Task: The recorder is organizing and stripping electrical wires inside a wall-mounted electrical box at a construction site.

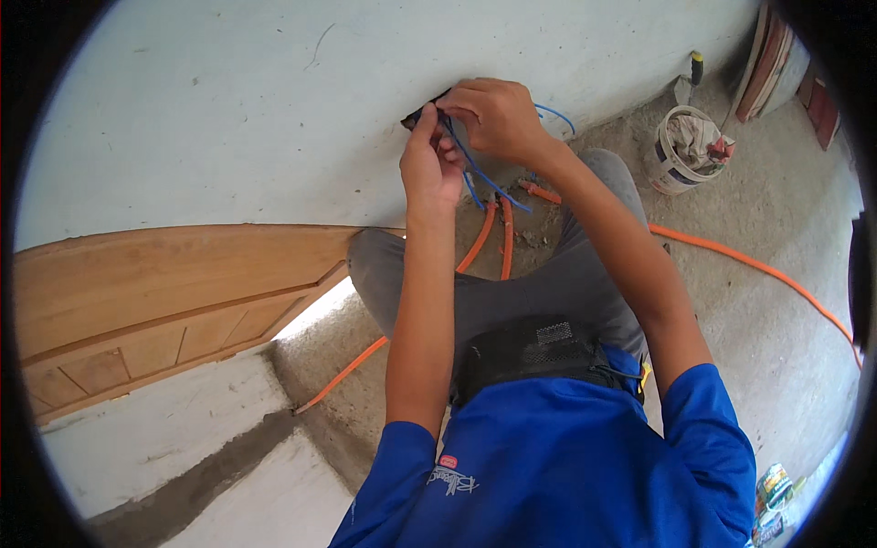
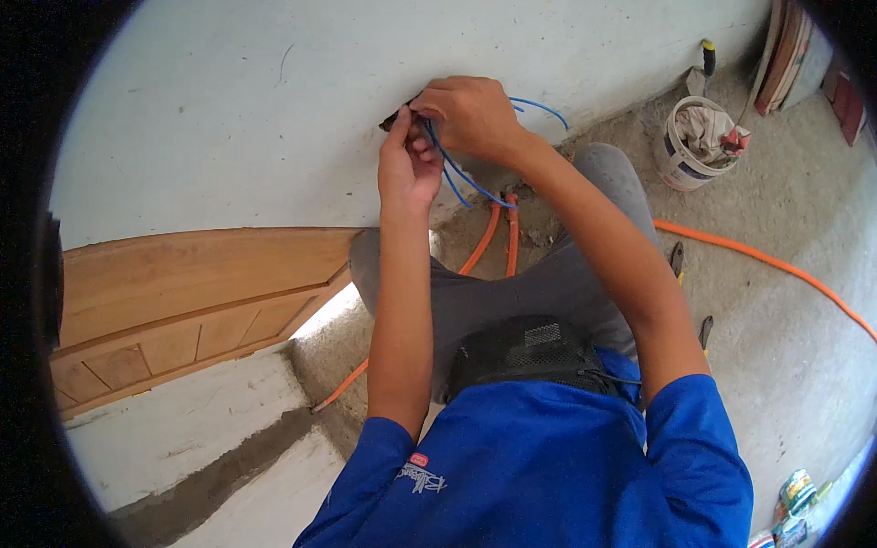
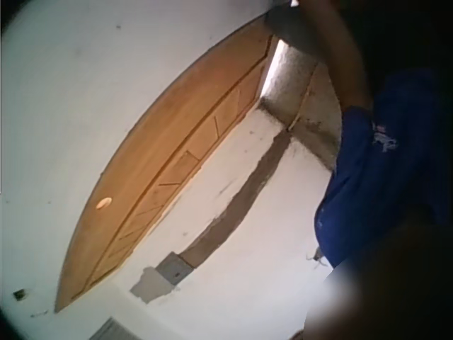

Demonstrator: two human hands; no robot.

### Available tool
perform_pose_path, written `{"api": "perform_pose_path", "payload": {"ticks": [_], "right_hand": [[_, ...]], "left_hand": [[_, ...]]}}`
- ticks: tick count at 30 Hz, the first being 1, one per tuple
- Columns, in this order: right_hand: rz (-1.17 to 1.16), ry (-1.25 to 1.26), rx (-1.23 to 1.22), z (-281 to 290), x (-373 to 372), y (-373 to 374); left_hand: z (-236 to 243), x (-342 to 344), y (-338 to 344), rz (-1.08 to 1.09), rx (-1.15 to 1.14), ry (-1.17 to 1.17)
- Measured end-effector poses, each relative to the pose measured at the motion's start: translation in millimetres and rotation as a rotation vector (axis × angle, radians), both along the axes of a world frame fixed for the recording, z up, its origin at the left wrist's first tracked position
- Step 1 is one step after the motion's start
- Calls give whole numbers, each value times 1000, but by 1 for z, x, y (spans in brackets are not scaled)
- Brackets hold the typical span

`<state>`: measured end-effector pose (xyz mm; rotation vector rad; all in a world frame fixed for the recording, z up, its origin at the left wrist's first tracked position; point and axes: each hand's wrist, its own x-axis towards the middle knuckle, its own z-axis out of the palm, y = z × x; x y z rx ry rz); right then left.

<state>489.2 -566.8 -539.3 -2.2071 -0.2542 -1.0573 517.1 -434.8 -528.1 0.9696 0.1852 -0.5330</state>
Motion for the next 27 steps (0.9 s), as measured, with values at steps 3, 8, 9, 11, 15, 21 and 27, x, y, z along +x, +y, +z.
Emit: {"api": "perform_pose_path", "payload": {"ticks": [3,8,9,11,15,21,27], "right_hand": [[-117,-189,-47,-11,4,1],[-242,-316,10,-28,13,6],[-252,-347,11,-30,15,7],[-263,-368,26,-31,19,13],[-291,-369,139,-42,23,12],[-332,-325,253,-43,25,20],[-422,-295,374,-41,24,36]], "left_hand": [[-6,-2,-15,70,-83,-46],[-20,-8,-15,121,189,-351],[-20,-2,-9,109,200,-343],[-19,13,8,166,991,-1537],[24,3,-4,-407,1839,-1349],[28,3,-13,-535,2025,-1309],[30,2,-5,-567,2045,-1347]]}}
